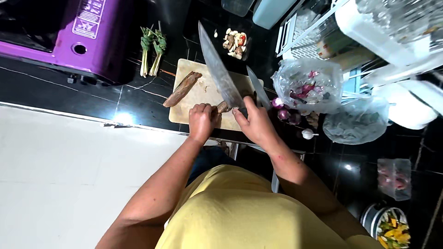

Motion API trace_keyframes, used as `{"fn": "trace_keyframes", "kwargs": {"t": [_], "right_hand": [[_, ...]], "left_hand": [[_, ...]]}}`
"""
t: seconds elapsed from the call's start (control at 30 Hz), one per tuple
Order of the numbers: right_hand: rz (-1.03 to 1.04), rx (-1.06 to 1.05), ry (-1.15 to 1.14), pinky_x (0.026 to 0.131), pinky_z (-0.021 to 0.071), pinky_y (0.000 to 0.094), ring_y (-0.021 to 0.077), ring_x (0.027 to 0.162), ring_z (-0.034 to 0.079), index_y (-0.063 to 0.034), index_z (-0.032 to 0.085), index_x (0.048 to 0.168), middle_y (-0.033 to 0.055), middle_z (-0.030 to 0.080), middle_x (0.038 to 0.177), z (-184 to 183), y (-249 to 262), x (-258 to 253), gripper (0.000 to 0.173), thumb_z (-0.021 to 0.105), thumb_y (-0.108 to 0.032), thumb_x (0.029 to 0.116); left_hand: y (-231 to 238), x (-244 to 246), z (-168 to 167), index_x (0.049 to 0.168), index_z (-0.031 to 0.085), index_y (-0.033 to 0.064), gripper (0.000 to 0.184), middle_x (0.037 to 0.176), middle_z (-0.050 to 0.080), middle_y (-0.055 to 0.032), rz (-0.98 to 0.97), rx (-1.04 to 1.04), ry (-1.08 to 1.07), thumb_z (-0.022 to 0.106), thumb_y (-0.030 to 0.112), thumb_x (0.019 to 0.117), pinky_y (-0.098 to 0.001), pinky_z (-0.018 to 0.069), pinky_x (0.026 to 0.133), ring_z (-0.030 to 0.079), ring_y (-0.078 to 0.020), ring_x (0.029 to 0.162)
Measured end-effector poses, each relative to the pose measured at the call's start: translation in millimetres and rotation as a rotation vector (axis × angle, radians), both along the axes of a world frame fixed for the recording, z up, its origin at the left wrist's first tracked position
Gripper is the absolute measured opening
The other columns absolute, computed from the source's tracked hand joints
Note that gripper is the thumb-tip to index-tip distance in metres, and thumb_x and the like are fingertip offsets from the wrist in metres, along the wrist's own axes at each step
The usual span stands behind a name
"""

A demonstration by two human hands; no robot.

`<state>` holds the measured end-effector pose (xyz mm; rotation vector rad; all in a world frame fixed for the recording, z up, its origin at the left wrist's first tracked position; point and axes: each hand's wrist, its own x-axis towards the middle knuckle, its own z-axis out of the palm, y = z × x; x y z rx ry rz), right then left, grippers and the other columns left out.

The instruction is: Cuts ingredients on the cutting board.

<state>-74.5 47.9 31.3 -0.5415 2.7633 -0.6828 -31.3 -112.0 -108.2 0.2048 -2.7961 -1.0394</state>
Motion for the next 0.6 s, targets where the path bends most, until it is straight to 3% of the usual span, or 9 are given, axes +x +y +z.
{"fn": "trace_keyframes", "kwargs": {"t": [0.07,0.13,0.2,0.27,0.33,0.43,0.5,0.6], "right_hand": [[0.004,-0.088,0.228,0.05,0.051,0.0354,0.0189,0.056,0.061,-0.0032,0.058,0.109,0.0065,0.059,0.068,10,-4,7,0.022,0.061,-0.023,0.1021],[-0.012,-0.057,0.267,0.052,0.0537,0.0385,0.0234,0.058,0.064,0.0002,0.058,0.11,0.0103,0.061,0.069,-3,-9,7,0.023,0.062,-0.021,0.1006],[-0.037,0.143,-0.041,0.066,0.058,0.0536,0.0371,0.075,0.071,0.0002,0.053,0.126,0.0192,0.068,0.08,-31,-12,1,0.033,0.058,-0.025,0.1048],[-0.036,0.25,-0.209,0.073,0.0572,0.0578,0.0411,0.086,0.072,-0.0031,0.051,0.133,0.0219,0.069,0.089,-44,-16,-14,0.037,0.056,-0.028,0.1059],[-0.016,0.227,-0.272,0.068,0.0566,0.0578,0.0408,0.081,0.071,-0.0041,0.051,0.133,0.0222,0.068,0.089,-45,-11,-22,0.037,0.056,-0.029,0.1055],[-0.04,0.042,-0.446,0.045,0.0548,0.0422,0.0264,0.047,0.061,-0.0084,0.047,0.137,0.016,0.062,0.073,-56,18,-40,0.042,0.056,-0.036,0.1059],[-0.079,-0.047,-0.541,0.046,0.0556,0.037,0.0219,0.045,0.059,-0.0105,0.046,0.138,0.0139,0.06,0.07,-59,31,-45,0.042,0.057,-0.036,0.1061],[-0.084,0.005,-0.423,0.053,0.0571,0.0411,0.0237,0.051,0.062,-0.0084,0.051,0.133,0.0144,0.063,0.073,-54,32,-34,0.038,0.06,-0.033,0.1052]], "left_hand": [[0,0,-1,0.104,0.074,0.0012,0.025,0.102,0.07,-0.0196,0.003,0.001,0.005,0.078,0.021,0.0889,-0.0576,0.0512,0.088,0.067,-0.0405,0.1],[0,-1,-1,0.105,0.074,0.0015,0.026,0.103,0.07,-0.0196,0.002,0.01,-0.001,0.078,0.021,0.0885,-0.0579,0.0509,0.088,0.066,-0.0409,0.1],[1,1,-1,0.104,0.075,0.0007,0.026,0.102,0.071,-0.0202,-0.001,0.011,0.007,0.078,0.021,0.088,-0.0582,0.0516,0.086,0.067,-0.0409,0.099],[1,-1,0,0.104,0.075,0.0009,0.025,0.101,0.071,-0.0197,0.002,0.0,0.011,0.078,0.02,0.0885,-0.0574,0.0522,0.086,0.067,-0.04,0.098],[1,0,1,0.104,0.075,0.0013,0.025,0.1,0.071,-0.019,0.002,0.001,0.0,0.078,0.021,0.0889,-0.0564,0.0523,0.086,0.067,-0.0392,0.098],[1,-1,-2,0.106,0.076,0.0038,0.026,0.103,0.072,-0.0169,-0.004,-0.008,0.005,0.078,0.023,0.0882,-0.0557,0.0524,0.088,0.067,-0.0373,0.1],[1,-1,-3,0.106,0.075,0.0031,0.027,0.105,0.072,-0.0178,0.003,-0.008,0.014,0.08,0.022,0.087,-0.0563,0.0525,0.088,0.068,-0.0379,0.101],[1,0,0,0.106,0.074,0.0016,0.028,0.104,0.071,-0.0191,0.006,-0.003,0.022,0.079,0.022,0.0875,-0.0568,0.0526,0.087,0.067,-0.0392,0.1]]}}
